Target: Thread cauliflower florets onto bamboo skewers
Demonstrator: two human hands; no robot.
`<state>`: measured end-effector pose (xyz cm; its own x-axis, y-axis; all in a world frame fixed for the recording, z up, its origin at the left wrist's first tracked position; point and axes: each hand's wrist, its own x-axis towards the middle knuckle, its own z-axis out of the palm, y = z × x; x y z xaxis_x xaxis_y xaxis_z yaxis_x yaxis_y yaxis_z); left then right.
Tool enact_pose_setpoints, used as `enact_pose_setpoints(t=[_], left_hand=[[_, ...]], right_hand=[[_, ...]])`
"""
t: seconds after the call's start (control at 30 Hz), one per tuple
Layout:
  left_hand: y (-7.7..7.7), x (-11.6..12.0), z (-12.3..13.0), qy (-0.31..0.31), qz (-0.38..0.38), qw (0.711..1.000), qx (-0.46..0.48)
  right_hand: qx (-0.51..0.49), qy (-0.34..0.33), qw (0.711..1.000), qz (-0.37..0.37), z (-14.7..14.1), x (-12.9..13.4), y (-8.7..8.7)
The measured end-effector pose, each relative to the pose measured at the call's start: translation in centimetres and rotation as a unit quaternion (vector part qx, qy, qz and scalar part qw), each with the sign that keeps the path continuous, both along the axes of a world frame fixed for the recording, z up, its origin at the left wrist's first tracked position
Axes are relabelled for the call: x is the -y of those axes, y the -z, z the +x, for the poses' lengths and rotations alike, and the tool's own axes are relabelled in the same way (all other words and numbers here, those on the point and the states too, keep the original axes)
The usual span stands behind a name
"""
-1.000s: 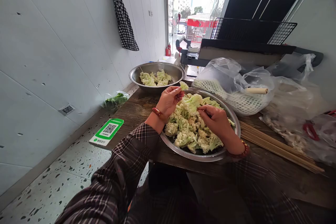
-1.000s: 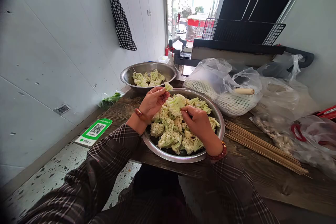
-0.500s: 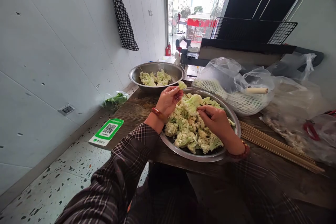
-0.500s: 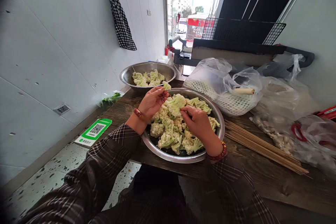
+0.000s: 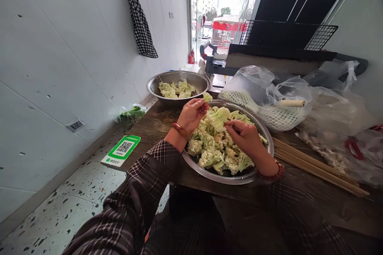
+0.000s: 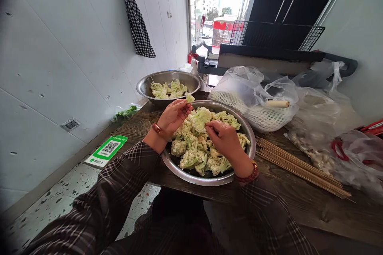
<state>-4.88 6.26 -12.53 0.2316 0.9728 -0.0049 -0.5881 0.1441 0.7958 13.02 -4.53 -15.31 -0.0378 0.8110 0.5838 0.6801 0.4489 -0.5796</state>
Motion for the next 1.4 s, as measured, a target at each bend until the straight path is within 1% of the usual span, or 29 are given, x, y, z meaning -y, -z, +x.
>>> enact_pose_setpoints(t=[0.27, 0.57, 0.73, 0.97, 1.1, 1.17, 1.33, 1.4], left_hand=[[0.2, 0.2, 0.0, -0.011, 0.055, 0.998, -0.017], [0.4, 0.0, -0.1, 0.016, 0.064, 0.998, -0.025], [0.4, 0.1, -0.1, 0.009, 0.074, 0.997, -0.032], [0.5, 0.0, -0.3, 0.001, 0.114, 0.993, -0.044], [0.5, -0.2, -0.5, 0.018, 0.131, 0.989, -0.064], [0.5, -0.1, -0.6, 0.035, 0.127, 0.989, -0.061], [0.1, 0.1, -0.9, 0.072, 0.075, 0.994, -0.044], [0.0, 0.1, -0.9, 0.083, 0.066, 0.994, -0.042]], right_hand=[[0.0, 0.002, 1.0, 0.008, 0.1, -0.1, 0.0], [-0.015, -0.001, 1.0, 0.004, 0.3, -0.2, 0.3], [-0.017, 0.003, 1.0, 0.004, 0.4, -0.4, 0.5], [-0.01, 0.006, 1.0, 0.011, 0.4, -0.1, 0.1], [-0.012, 0.006, 1.0, 0.014, 0.4, 0.1, -0.2], [-0.017, 0.01, 1.0, 0.012, 0.4, 0.1, -0.2], [-0.016, 0.015, 1.0, 0.005, 0.4, 0.3, -0.5], [-0.015, 0.015, 1.0, 0.009, 0.3, 0.4, -0.6]])
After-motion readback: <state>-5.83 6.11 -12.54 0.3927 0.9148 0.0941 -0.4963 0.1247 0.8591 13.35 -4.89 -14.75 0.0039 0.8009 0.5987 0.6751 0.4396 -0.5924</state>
